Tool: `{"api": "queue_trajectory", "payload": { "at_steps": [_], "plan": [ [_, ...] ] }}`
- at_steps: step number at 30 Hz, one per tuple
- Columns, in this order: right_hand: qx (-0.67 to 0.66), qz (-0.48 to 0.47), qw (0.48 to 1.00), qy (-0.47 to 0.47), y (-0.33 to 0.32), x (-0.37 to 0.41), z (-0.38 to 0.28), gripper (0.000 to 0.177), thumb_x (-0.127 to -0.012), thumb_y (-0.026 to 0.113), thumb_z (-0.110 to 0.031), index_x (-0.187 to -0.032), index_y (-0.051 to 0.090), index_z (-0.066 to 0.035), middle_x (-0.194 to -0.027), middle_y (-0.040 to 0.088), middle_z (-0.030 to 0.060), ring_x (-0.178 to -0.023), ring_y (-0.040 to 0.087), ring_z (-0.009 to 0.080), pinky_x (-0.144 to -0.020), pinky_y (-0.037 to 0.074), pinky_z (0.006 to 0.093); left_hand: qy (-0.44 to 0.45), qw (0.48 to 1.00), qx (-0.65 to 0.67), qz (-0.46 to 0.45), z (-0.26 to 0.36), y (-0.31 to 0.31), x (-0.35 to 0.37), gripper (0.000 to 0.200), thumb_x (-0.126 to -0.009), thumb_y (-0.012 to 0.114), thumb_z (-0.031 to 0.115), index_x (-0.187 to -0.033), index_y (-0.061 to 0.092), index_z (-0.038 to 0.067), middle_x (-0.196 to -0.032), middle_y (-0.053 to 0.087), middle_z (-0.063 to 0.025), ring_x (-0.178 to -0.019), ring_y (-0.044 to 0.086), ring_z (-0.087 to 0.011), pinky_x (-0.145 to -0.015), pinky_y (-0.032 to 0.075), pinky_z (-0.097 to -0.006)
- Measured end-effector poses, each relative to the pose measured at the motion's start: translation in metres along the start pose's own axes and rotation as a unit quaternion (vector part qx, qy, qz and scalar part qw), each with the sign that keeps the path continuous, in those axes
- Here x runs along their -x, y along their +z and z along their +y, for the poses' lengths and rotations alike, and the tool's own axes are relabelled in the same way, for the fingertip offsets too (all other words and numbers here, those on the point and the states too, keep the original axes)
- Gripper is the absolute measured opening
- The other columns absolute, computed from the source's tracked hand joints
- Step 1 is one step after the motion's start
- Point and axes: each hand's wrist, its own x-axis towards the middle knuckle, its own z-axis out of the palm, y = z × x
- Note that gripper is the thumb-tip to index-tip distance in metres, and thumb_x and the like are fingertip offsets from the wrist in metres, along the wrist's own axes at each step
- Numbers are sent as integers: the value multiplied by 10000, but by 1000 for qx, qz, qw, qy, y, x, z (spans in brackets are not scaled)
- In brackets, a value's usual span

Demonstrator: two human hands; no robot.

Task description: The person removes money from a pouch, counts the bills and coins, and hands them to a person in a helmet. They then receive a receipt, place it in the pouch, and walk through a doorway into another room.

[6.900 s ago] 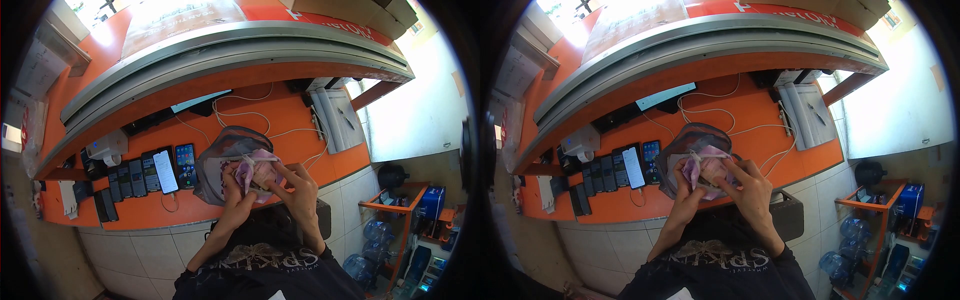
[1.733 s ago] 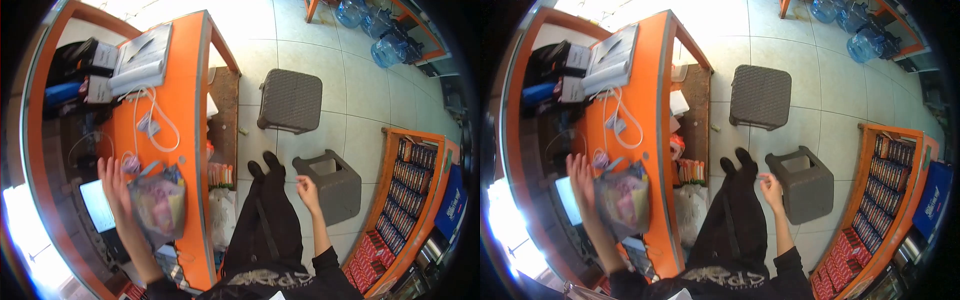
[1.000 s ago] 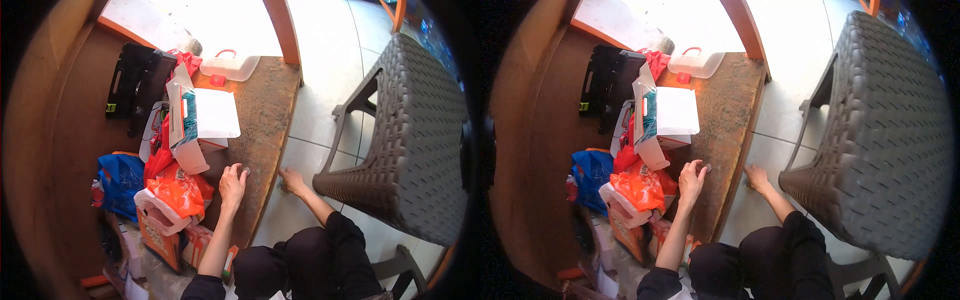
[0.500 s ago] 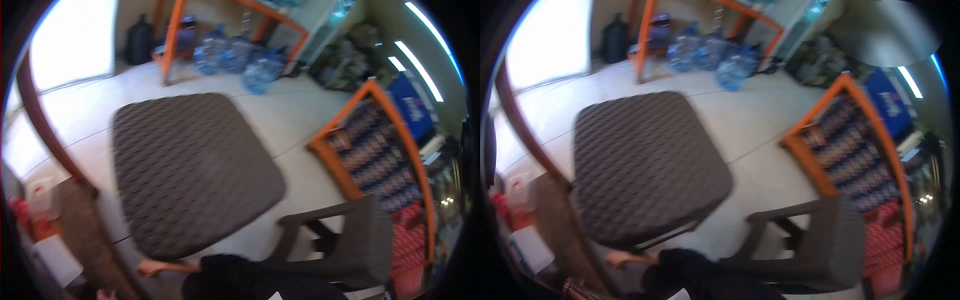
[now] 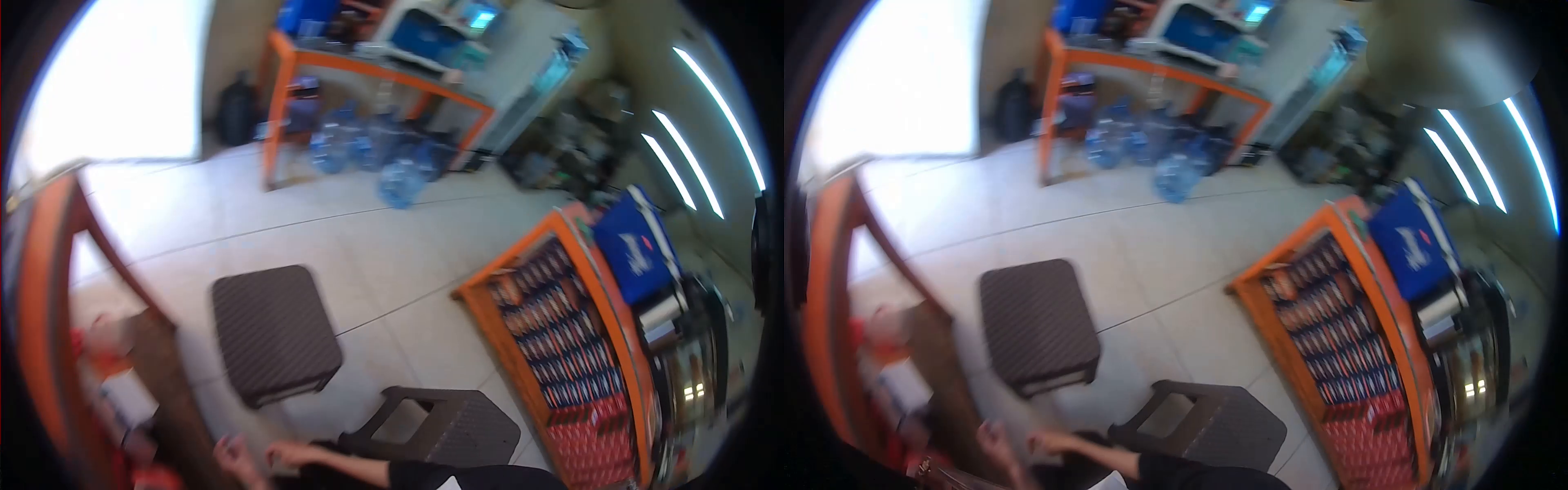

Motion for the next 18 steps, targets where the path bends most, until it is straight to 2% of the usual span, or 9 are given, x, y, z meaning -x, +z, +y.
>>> {"api": "queue_trajectory", "payload": {
  "at_steps": [1, 2, 3, 4, 5, 7, 8, 12, 18],
  "plan": [
    [-27, 59, 998, -15, 11, 12, 5, 365, -566, 461, -12, -888, 627, -57, -834, 613, 113, -853, 571, 237, -758, 447, 350, -24, 994, 104, -3, 58, 7, 32, 256, -754, 682, 30, -969, 544, 33, -802, 526, 2, -730, 500, -79, -631, 438, -209],
    [-23, 114, 992, -52, 4, 39, -31, 287, -629, 499, -70, -887, 618, -30, -834, 618, 103, -872, 573, 217, -799, 447, 349, 17, 998, 59, -33, 123, 3, 62, 230, -769, 665, 23, -960, 538, 49, -790, 507, 12, -699, 482, -77, -609, 426, -206],
    [49, 156, 986, -43, -8, 71, -90, 304, -676, 451, -19, -898, 654, -61, -868, 632, 101, -785, 573, 211, -718, 460, 336, -66, 978, 191, -58, 203, -2, 92, 189, -784, 655, 38, -927, 534, 67, -784, 481, 25, -683, 450, -61, -589, 399, -195],
    [-139, 190, 963, 129, -24, 101, -168, 206, -786, 470, -93, -884, 647, -53, -841, 628, 99, -746, 570, 200, -666, 464, 331, -13, 982, 177, -68, 231, -12, 109, 168, -794, 653, 50, -904, 529, 77, -788, 473, 31, -678, 430, -50, -586, 388, -188],
    [-219, 213, 946, 106, -34, 126, -203, 195, -861, 490, -188, -899, 622, -51, -803, 611, 80, -743, 562, 190, -660, 460, 318, 21, 986, 147, -73, 271, -25, 125, 169, -796, 655, 57, -903, 527, 78, -798, 477, 34, -688, 438, -44, -594, 389, -185],
    [-361, 131, 922, 47, -69, 163, -260, 197, -917, 472, -270, -908, 578, -104, -557, 447, -32, -422, 408, 67, -380, 347, 221, 33, 981, 160, -103, 350, -56, 154, 190, -800, 661, 92, -933, 525, 83, -777, 487, 48, -685, 454, -25, -581, 394, -182],
    [-349, 142, 926, 16, -80, 169, -293, 199, -910, 490, -297, -879, 574, -119, -495, 366, -66, -351, 294, 24, -304, 236, 198, 59, 977, 179, -103, 373, -67, 159, 189, -806, 657, 98, -941, 525, 87, -773, 495, 47, -692, 467, -19, -581, 400, -180],
    [-238, 167, 956, 39, -108, 166, -357, 161, -882, 516, -315, -897, 531, -156, -490, 329, -64, -362, 294, 36, -305, 220, 200, 73, 969, 191, -138, 418, -129, 176, 179, -823, 640, 109, -955, 520, 93, -782, 527, 36, -714, 508, -22, -589, 419, -180],
    [-104, 123, 987, 8, -104, 103, -402, 211, -873, 534, -311, -915, 568, -107, -576, 413, -65, -469, 381, 30, -401, 304, 185, 84, 972, 211, 64, 425, -220, 162, 154, -838, 604, 85, -968, 522, 88, -791, 544, 9, -668, 553, -47, -584, 428, -194]
  ]
}}
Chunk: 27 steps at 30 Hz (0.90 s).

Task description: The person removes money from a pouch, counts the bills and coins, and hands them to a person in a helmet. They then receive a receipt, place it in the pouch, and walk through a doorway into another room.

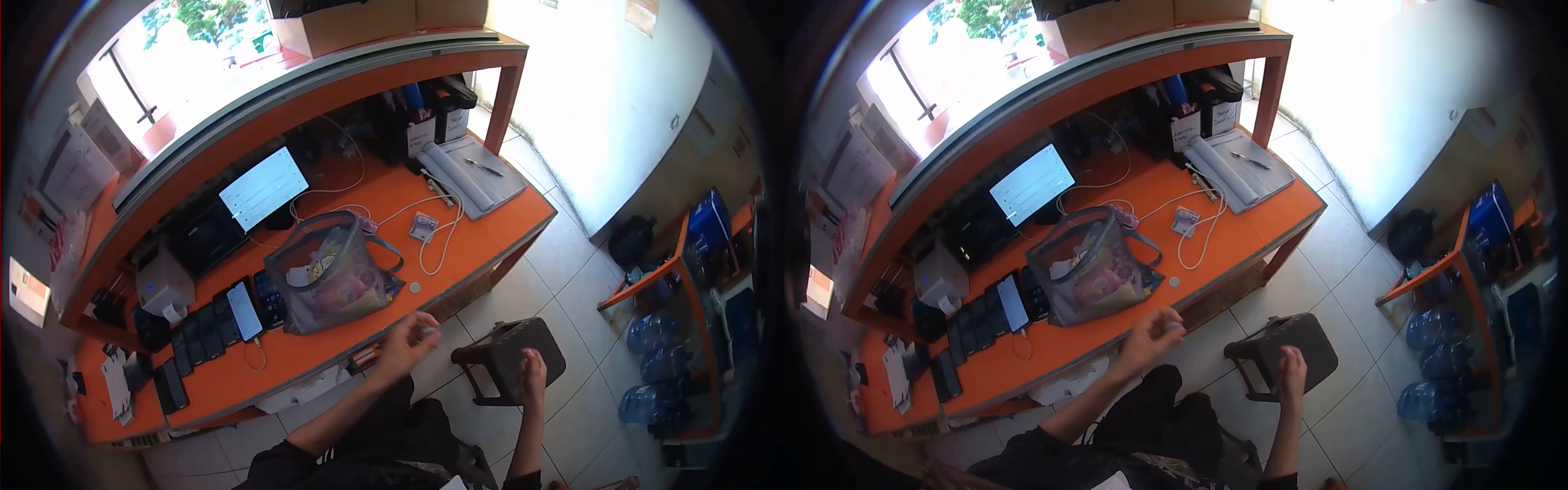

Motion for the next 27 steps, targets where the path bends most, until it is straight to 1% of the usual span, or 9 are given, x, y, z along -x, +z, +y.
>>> {"api": "queue_trajectory", "payload": {
  "at_steps": [4, 6, 10, 12, 15, 18, 21, 24, 27],
  "plan": [
    [26, -119, 991, -46, 93, -49, -51, 195, -873, 525, -229, -934, 592, -56, -714, 480, -48, -666, 432, 32, -588, 349, 176, 39, 986, -122, 106, 48, -69, -33, 161, -832, 614, 97, -964, 524, 88, -719, 533, 30, -612, 503, -11, -537, 375, -158],
    [36, -157, 982, -98, 146, -83, -72, 194, -849, 547, -199, -936, 605, -36, -727, 507, -30, -668, 466, 57, -575, 372, 202, 40, 990, -41, 132, 74, -99, -58, 166, -831, 607, 65, -962, 506, 85, -807, 515, 20, -706, 508, -40, -619, 427, -188],
    [230, -251, 925, -168, 251, -160, -130, 263, -766, 624, -106, -1026, 606, -80, -822, 565, 35, -761, 542, 112, -660, 429, 260, 11, 974, -145, 175, 103, -163, -111, 109, -861, 557, 83, -935, 478, 95, -808, 553, 3, -708, 515, -41, -622, 425, -193],
    [425, -261, 803, -324, 297, -197, -147, 402, -687, 679, -68, -1072, 611, -159, -877, 592, 75, -846, 598, 192, -688, 472, 320, -9, 977, -124, 173, 107, -186, -138, 78, -876, 526, 97, -922, 464, 100, -805, 584, -11, -711, 527, -42, -610, 422, -197],
    [550, -325, 691, -339, 335, -240, -141, 470, -648, 690, -59, -1084, 614, -217, -940, 582, 87, -913, 598, 267, -737, 491, 365, -80, 975, -91, 184, 104, -205, -170, 21, -885, 466, 84, -904, 458, 87, -821, 580, -32, -723, 543, -75, -650, 442, -223],
    [735, -348, 499, -299, 356, -278, -104, 426, -669, 672, -81, -1071, 618, -211, -1011, 545, 72, -909, 599, 256, -760, 498, 360, -108, 977, -79, 165, 93, -220, -192, 77, -865, 423, 40, -883, 494, 62, -821, 560, -27, -730, 545, -81, -652, 445, -225],
    [693, -395, 554, -239, 365, -293, -101, 412, -590, 720, -100, -983, 635, -191, -1044, 526, 55, -925, 580, 237, -756, 487, 369, -137, 968, -137, 157, 91, -236, -203, 151, -845, 384, 8, -870, 529, 42, -820, 544, -20, -743, 550, -90, -673, 457, -232],
    [612, -327, 603, -393, 374, -269, -114, 294, -637, 708, -175, -919, 627, -166, -1012, 536, 59, -932, 575, 253, -753, 488, 376, -138, 962, -172, 160, 89, -247, -203, 187, -844, 361, -1, -878, 542, 29, -820, 540, -20, -738, 548, -92, -687, 462, -235],
    [519, -370, 677, -368, 412, -230, -134, 314, -675, 699, -250, -953, 603, -143, -990, 544, 77, -928, 575, 287, -755, 488, 395, -135, 961, -126, 206, 93, -244, -204, 203, -853, 348, 0, -875, 549, 25, -800, 536, -17, -710, 530, -83, -671, 449, -226]
  ]
}}
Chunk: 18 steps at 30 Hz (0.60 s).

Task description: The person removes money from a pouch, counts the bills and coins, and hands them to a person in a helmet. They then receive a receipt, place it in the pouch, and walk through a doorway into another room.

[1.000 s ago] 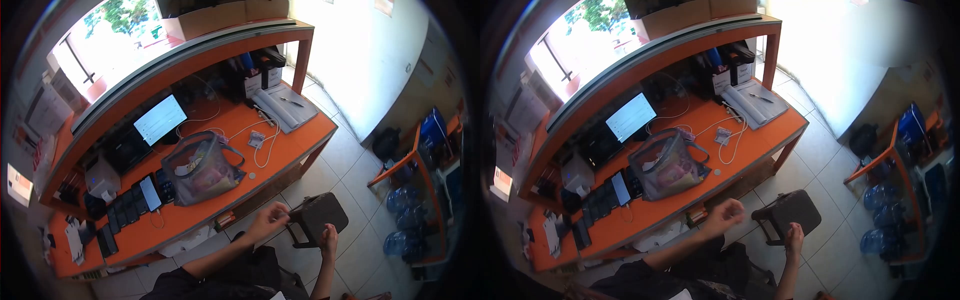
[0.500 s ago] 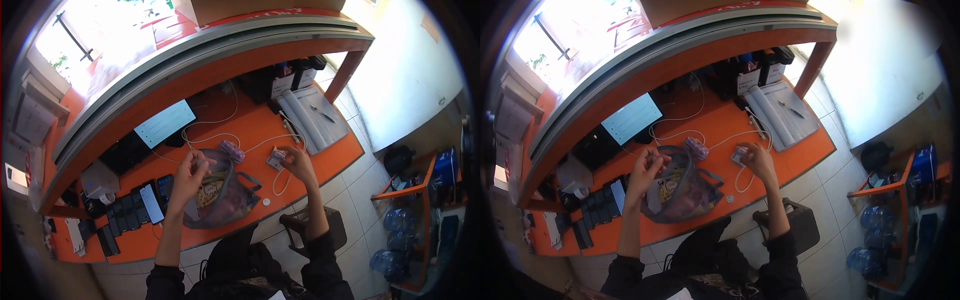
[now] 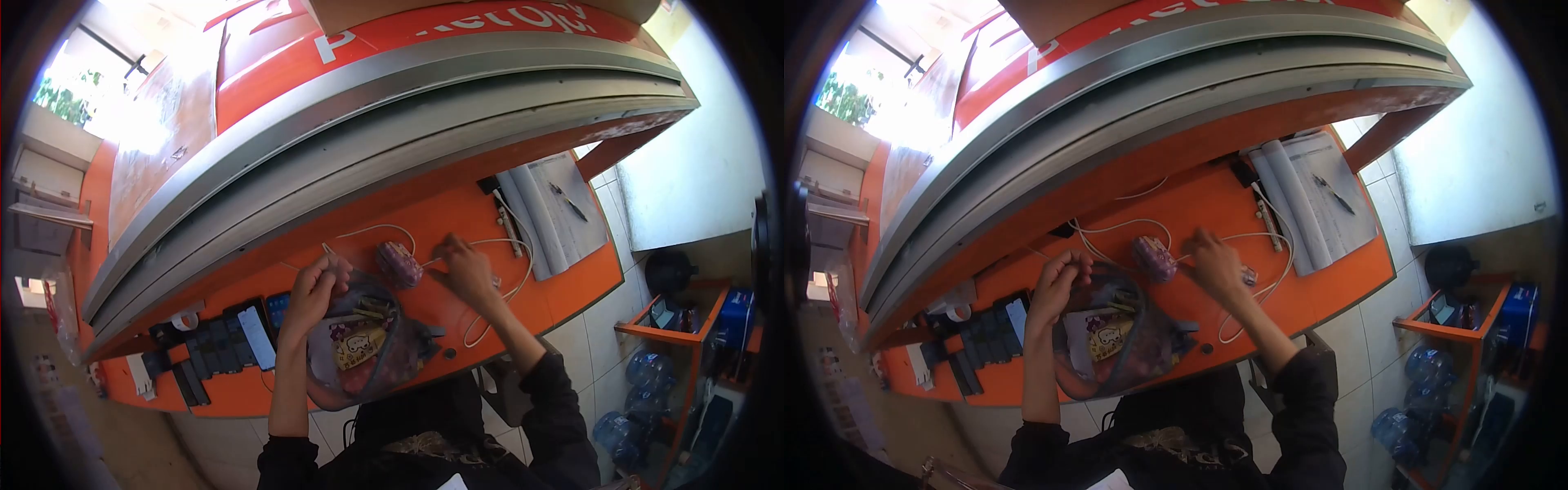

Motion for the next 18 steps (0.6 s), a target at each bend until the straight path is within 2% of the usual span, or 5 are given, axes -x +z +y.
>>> {"api": "queue_trajectory", "payload": {
  "at_steps": [4, 10, 13, 16, 18],
  "plan": [
    [3, -21, 998, 58, 60, -33, -33, 248, -753, 633, -233, -972, 567, -139, -970, 573, 139, -861, 614, 290, -686, 501, 421, -15, 998, 44, 47, 8, 14, 19, 227, -866, 331, -1, -887, 555, 25, -792, 530, -11, -677, 497, -67, -623, 418, -213],
    [-158, -72, 978, 116, 26, -25, 8, 218, -766, 597, -147, -975, 545, -112, -884, 605, 175, -799, 626, 317, -630, 488, 428, -31, 989, 133, 47, 11, 40, 60, 211, -878, 354, 12, -904, 563, 32, -784, 522, 0, -669, 488, -59, -590, 394, -210],
    [-186, 13, 982, 28, 34, 0, 26, 223, -758, 605, -110, -979, 575, -105, -910, 606, 156, -748, 623, 323, -617, 483, 415, -41, 978, 175, 103, 22, 62, 80, 170, -891, 403, 44, -908, 572, 34, -778, 539, -21, -653, 489, -70, -578, 396, -220],
    [-131, 56, 990, -4, 30, 17, 10, 220, -744, 615, -85, -962, 620, -114, -922, 608, 125, -711, 621, 308, -618, 486, 395, -10, 969, -115, 217, 8, 62, 89, 151, -875, 495, 125, -972, 582, 49, -830, 588, -84, -676, 567, -150, -593, 444, -286],
    [-219, 61, 974, -22, -15, 12, -33, 216, -738, 631, -85, -951, 649, -120, -842, 622, 113, -688, 623, 262, -602, 480, 373, -48, 938, -285, 191, -1, 69, 100, 183, -853, 524, 158, -1000, 585, 68, -878, 603, -124, -729, 599, -227, -624, 469, -347]
  ]
}}
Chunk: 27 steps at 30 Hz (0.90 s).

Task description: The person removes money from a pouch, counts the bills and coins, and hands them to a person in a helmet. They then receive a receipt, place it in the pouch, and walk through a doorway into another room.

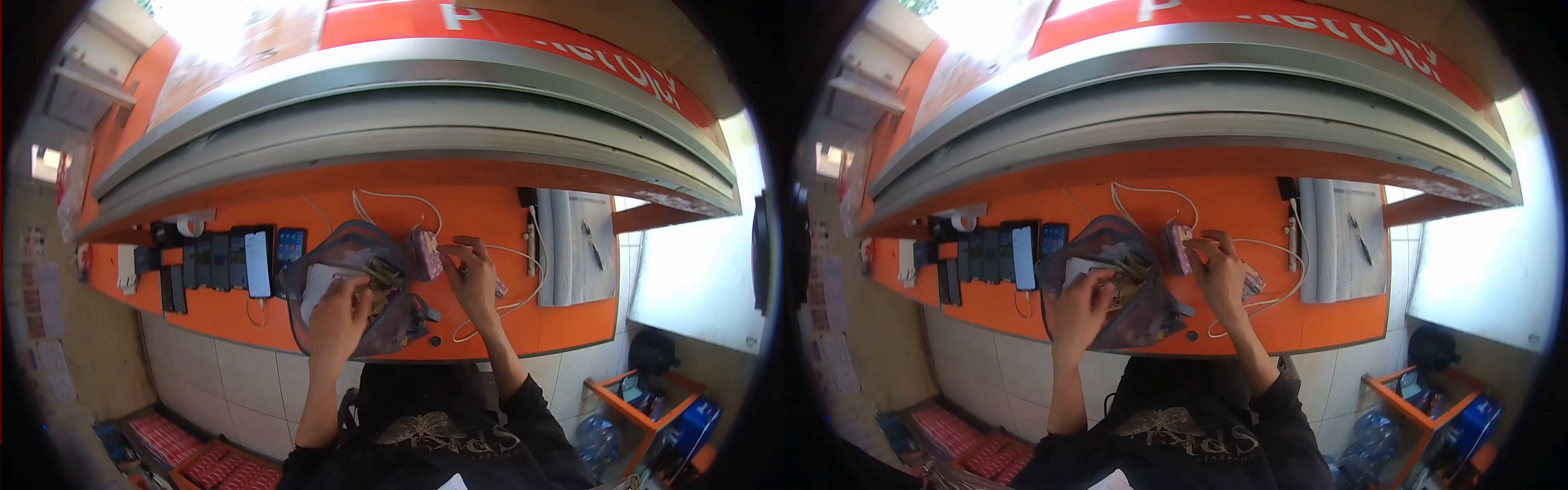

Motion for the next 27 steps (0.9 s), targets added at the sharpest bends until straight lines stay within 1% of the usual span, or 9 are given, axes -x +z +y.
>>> {"api": "queue_trajectory", "payload": {
  "at_steps": [3, 4, 5, 7, 11, 16, 19, 22, 27],
  "plan": [
    [-53, -130, 982, -127, 23, -10, -50, 180, -740, 627, -88, -910, 673, -124, -825, 643, 89, -726, 634, 220, -612, 488, 356, -17, 980, -161, -120, -9, 26, 28, 234, -816, 553, 196, -1029, 585, 104, -922, 612, -158, -811, 610, -323, -680, 492, -432],
    [-55, -189, 962, -188, 35, -15, -63, 164, -742, 621, -90, -892, 677, -125, -836, 649, 80, -750, 639, 211, -621, 493, 352, 22, 982, -159, -97, -15, 43, 41, 226, -821, 543, 180, -1027, 576, 96, -912, 611, -161, -788, 614, -326, -667, 495, -438],
    [81, -265, 943, -183, 55, -19, -67, 136, -747, 612, -99, -866, 677, -111, -841, 654, 83, -758, 641, 226, -626, 498, 349, 60, 983, -154, -76, -18, 56, 51, 218, -825, 533, 164, -1026, 567, 88, -902, 611, -163, -765, 618, -328, -655, 499, -443],
    [352, -397, 833, -159, 97, -23, -60, 106, -758, 594, -117, -814, 676, -82, -852, 664, 90, -774, 646, 254, -635, 508, 343, -4, 986, -144, -79, -10, 68, 58, 237, -825, 531, 156, -1048, 554, 79, -898, 609, -168, -744, 619, -340, -642, 501, -451],
    [359, -407, 829, -135, 108, -32, -51, 143, -708, 601, -127, -826, 657, -69, -861, 654, 110, -811, 641, 263, -678, 510, 365, -64, 997, -42, 1, -19, 69, 67, 313, -805, 528, 122, -1113, 540, 68, -839, 606, -200, -767, 602, -373, -663, 486, -465],
    [122, -379, 908, -128, 54, -40, -64, 203, -709, 597, -186, -823, 633, -22, -778, 643, 94, -742, 636, 222, -658, 495, 360, -44, 992, -47, 107, -34, 64, 67, 383, -769, 580, 99, -1147, 520, 80, -836, 608, -187, -755, 610, -339, -653, 488, -420],
    [-205, -261, 943, -18, 22, -25, -47, 221, -705, 583, -166, -841, 614, 6, -700, 603, 82, -680, 597, 168, -618, 471, 329, -80, 982, -22, 169, -43, 36, 55, 512, -704, 666, 108, -1188, 499, 95, -858, 608, -173, -796, 610, -304, -675, 486, -387],
    [-165, -154, 970, 93, -15, -21, -16, 236, -702, 580, -167, -816, 607, 37, -652, 582, 85, -637, 568, 146, -591, 451, 309, -134, 977, -157, 47, -39, -12, 41, 612, -642, 727, 124, -1205, 487, 105, -892, 602, -160, -840, 608, -298, -695, 487, -396],
    [-21, -41, 984, 170, -25, -14, 43, 231, -694, 585, -187, -740, 592, 40, -626, 589, 121, -562, 561, 159, -543, 435, 317, -5, 959, -263, -109, -53, -14, 11, 699, -570, 785, 208, -1198, 495, 109, -914, 585, -139, -858, 609, -300, -710, 498, -404]
  ]
}}
